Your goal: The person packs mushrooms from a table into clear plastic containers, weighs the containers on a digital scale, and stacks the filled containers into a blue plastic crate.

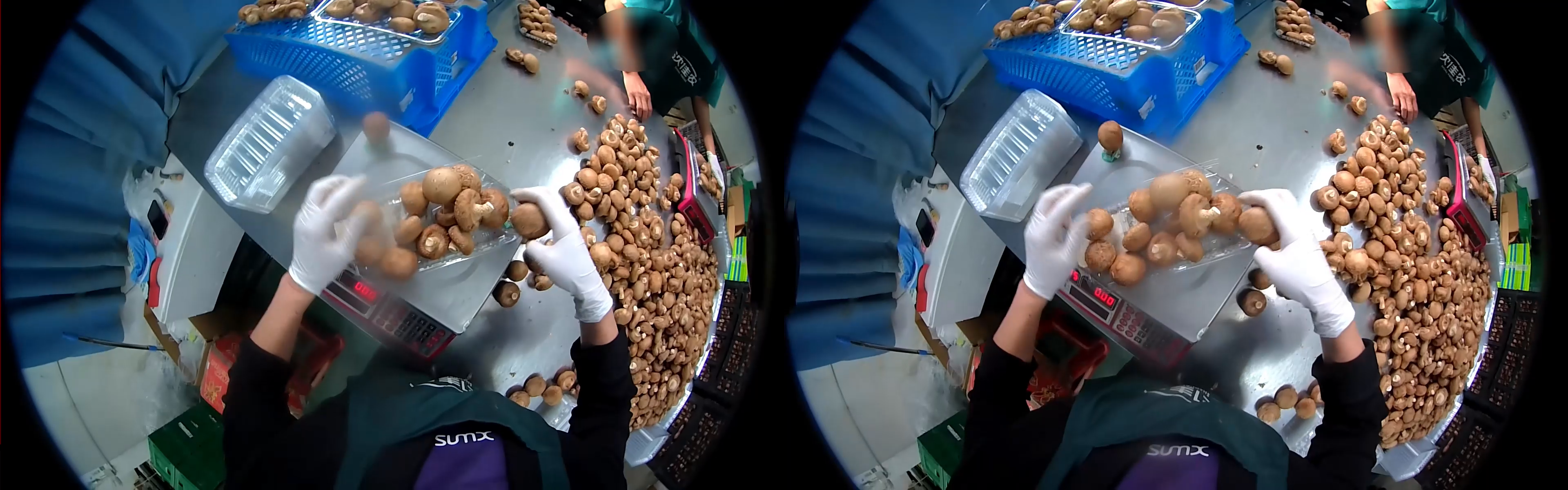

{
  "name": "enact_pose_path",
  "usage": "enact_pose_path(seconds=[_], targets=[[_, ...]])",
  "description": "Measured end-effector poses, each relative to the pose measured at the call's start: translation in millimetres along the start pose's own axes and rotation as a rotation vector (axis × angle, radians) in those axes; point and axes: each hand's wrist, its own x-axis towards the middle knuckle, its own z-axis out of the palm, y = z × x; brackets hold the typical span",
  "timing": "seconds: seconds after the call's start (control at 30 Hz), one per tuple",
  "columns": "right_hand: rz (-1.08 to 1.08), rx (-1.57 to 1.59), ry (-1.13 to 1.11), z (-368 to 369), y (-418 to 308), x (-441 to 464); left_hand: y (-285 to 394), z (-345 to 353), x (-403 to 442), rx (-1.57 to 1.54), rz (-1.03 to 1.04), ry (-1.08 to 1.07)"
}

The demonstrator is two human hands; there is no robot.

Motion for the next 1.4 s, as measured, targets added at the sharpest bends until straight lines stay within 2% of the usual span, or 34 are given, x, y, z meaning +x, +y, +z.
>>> enact_pose_path(seconds=[0.07,0.17,0.27,0.3,0.4,0.43,0.47,0.53,0.63,0.77,0.97,1.1,1.2,1.23,1.27,1.3,1.4], targets=[[0.085,0.145,0.102,3.2,5.3,-4.6,-4.8,-5.1,14.0,0.012,-0.141,0.089],[0.153,0.272,0.167,6.6,-3.3,-10.1,-22.5,-8.7,32.5,0.014,-0.134,0.145],[0.023,0.12,0.151,12.6,5.0,-14.8,-45.5,-1.1,52.0,0.016,-0.151,0.128],[0.029,0.126,0.156,17.6,4.7,-16.7,-47.9,-0.3,61.3,0.01,-0.239,0.048],[-0.117,-0.163,0.215,33.2,1.1,-20.7,-85.7,27.2,82.8,0.353,-0.087,0.033],[-0.11,-0.175,0.223,39.0,4.5,-21.9,-94.8,31.6,91.5,0.249,-0.229,-0.105],[-0.057,-0.064,0.19,43.0,8.9,-22.8,-101.0,36.8,97.9,0.294,-0.254,-0.173],[-0.109,-0.113,0.216,44.9,10.8,-26.0,-108.8,42.7,110.2,0.176,-0.427,-0.37],[-0.035,-0.059,0.267,38.5,8.6,-31.4,-113.7,43.5,126.9,0.25,-0.478,-0.528],[0.006,-0.041,0.32,33.6,15.2,-33.9,-137.0,55.4,154.2,0.299,-0.215,-0.743],[0.075,0.012,0.274,33.7,-0.1,-37.8,-158.6,88.7,165.5,0.44,-0.254,-0.579],[-0.095,-0.081,0.239,39.6,-11.4,-30.0,-138.1,71.8,162.4,0.4,-0.27,-0.463],[-0.13,-0.051,0.245,40.6,-19.3,-23.9,-128.8,53.9,163.4,0.422,-0.459,-0.309],[-0.143,-0.086,0.245,39.6,-17.8,-22.7,-125.7,42.4,159.5,0.316,-0.459,-0.234],[-0.055,-0.026,0.278,42.4,-12.9,-23.4,-114.2,14.4,142.9,0.068,-0.357,-0.112],[-0.035,-0.016,0.288,42.6,-8.3,-24.9,-106.0,2.0,133.5,-0.084,-0.326,-0.085],[0.015,0.027,0.32,45.9,-1.2,-30.8,-65.4,-39.8,103.9,-0.35,-0.282,-0.158]])
